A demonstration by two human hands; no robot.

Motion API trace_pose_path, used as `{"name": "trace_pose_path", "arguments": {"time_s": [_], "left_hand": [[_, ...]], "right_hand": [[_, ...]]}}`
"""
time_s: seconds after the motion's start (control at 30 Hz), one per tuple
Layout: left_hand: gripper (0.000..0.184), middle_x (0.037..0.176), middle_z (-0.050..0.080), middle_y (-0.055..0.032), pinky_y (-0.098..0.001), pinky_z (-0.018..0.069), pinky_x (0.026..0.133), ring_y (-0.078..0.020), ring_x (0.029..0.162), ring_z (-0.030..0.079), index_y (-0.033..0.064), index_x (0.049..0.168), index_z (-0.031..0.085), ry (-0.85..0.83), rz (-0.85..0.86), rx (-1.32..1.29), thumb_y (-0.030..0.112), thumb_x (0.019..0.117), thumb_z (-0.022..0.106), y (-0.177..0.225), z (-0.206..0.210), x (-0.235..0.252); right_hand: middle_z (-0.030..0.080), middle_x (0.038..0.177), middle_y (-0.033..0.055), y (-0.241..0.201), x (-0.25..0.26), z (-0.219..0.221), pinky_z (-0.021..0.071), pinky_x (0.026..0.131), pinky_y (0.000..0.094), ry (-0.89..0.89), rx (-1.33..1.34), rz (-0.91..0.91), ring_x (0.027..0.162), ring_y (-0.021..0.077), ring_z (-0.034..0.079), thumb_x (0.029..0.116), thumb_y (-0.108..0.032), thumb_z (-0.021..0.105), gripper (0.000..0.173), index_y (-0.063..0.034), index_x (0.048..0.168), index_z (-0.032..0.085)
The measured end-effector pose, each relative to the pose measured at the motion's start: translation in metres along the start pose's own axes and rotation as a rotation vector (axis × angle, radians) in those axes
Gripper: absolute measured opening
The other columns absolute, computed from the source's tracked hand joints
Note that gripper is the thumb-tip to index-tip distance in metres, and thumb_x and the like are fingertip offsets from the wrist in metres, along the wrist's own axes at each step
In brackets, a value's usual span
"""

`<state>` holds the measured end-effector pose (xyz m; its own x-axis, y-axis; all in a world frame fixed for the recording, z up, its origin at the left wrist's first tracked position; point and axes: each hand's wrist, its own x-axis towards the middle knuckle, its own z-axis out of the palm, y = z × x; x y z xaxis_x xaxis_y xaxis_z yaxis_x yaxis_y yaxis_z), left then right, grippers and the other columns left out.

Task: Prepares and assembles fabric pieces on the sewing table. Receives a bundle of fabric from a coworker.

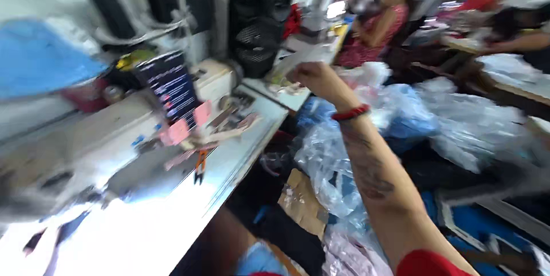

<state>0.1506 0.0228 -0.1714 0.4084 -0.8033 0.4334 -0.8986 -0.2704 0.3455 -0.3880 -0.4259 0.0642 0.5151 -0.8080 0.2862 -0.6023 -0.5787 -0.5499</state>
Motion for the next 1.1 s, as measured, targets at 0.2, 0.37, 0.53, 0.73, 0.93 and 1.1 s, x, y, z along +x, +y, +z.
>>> {"name": "trace_pose_path", "arguments": {"time_s": [0.2, 0.37, 0.53, 0.73, 0.93, 1.1], "left_hand": [[0.038, 0.119, 0.066, -0.0306, -0.0650, 0.0469, 0.100, -0.0458, 0.116, 0.064, -0.0084, 0.121, 0.065, -0.120, -0.336, -0.003, 0.023, 0.0990, 0.066, 0.082, -0.032, 0.061], [0.058, 0.124, 0.065, -0.0273, -0.0689, 0.0473, 0.096, -0.0463, 0.118, 0.062, -0.0007, 0.123, 0.064, -0.165, -0.637, 0.122, 0.044, 0.0870, 0.076, 0.107, -0.018, 0.068], [0.041, 0.117, 0.069, -0.0233, -0.0608, 0.0521, 0.089, -0.0405, 0.113, 0.066, 0.0014, 0.119, 0.066, -0.172, -0.589, 0.247, 0.029, 0.0894, 0.071, 0.107, 0.002, 0.068], [0.042, 0.133, 0.062, -0.0210, -0.0582, 0.0452, 0.101, -0.0373, 0.127, 0.058, 0.0065, 0.130, 0.066, -0.091, -0.514, 0.261, 0.036, 0.1013, 0.055, 0.068, 0.022, 0.075], [0.042, 0.137, 0.060, -0.0219, -0.0604, 0.0526, 0.093, -0.0392, 0.122, 0.063, 0.0011, 0.130, 0.060, -0.056, -0.807, 0.188, 0.033, 0.1048, 0.051, 0.036, -0.018, 0.097], [0.036, 0.129, 0.060, -0.0237, -0.0589, 0.0516, 0.092, -0.0393, 0.114, 0.064, -0.0034, 0.121, 0.061, 0.094, -0.743, 0.024, 0.027, 0.1066, 0.048, 0.043, -0.061, 0.060]], "right_hand": [[0.074, 0.101, 0.0053, -0.083, -0.088, 0.183, 0.0595, 0.079, 0.0369, -0.446, 0.124, -0.375, 0.088, 0.0144, 0.070, 0.1028, -0.027, 0.059, 0.025, -0.0093, 0.107, 0.077], [0.065, 0.138, 0.0101, -0.111, -0.093, 0.277, 0.0500, 0.105, 0.0564, -0.311, -0.126, -0.556, 0.132, 0.0314, 0.059, 0.1014, -0.012, 0.052, 0.033, -0.0147, 0.128, 0.072], [0.064, 0.137, 0.0171, -0.113, -0.077, 0.274, 0.0491, 0.104, 0.0613, -0.471, -0.180, -0.490, 0.128, 0.0391, 0.060, 0.0975, 0.003, 0.053, 0.040, -0.0116, 0.130, 0.071], [0.072, 0.115, 0.0174, -0.114, -0.059, 0.268, 0.0506, 0.099, 0.0616, -0.519, -0.180, -0.579, 0.113, 0.0405, 0.065, 0.0955, -0.008, 0.069, 0.016, -0.0075, 0.110, 0.076], [0.071, 0.097, 0.0209, -0.147, -0.077, 0.268, 0.0559, 0.084, 0.0610, -0.458, -0.157, -0.584, 0.092, 0.0401, 0.071, 0.1025, -0.010, 0.055, 0.019, 0.0005, 0.113, 0.067], [0.069, 0.109, 0.0211, -0.214, -0.136, 0.296, 0.0567, 0.087, 0.0524, -0.663, -0.006, -0.353, 0.098, 0.0338, 0.070, 0.1013, -0.014, 0.053, 0.048, 0.0001, 0.147, 0.046]]}}
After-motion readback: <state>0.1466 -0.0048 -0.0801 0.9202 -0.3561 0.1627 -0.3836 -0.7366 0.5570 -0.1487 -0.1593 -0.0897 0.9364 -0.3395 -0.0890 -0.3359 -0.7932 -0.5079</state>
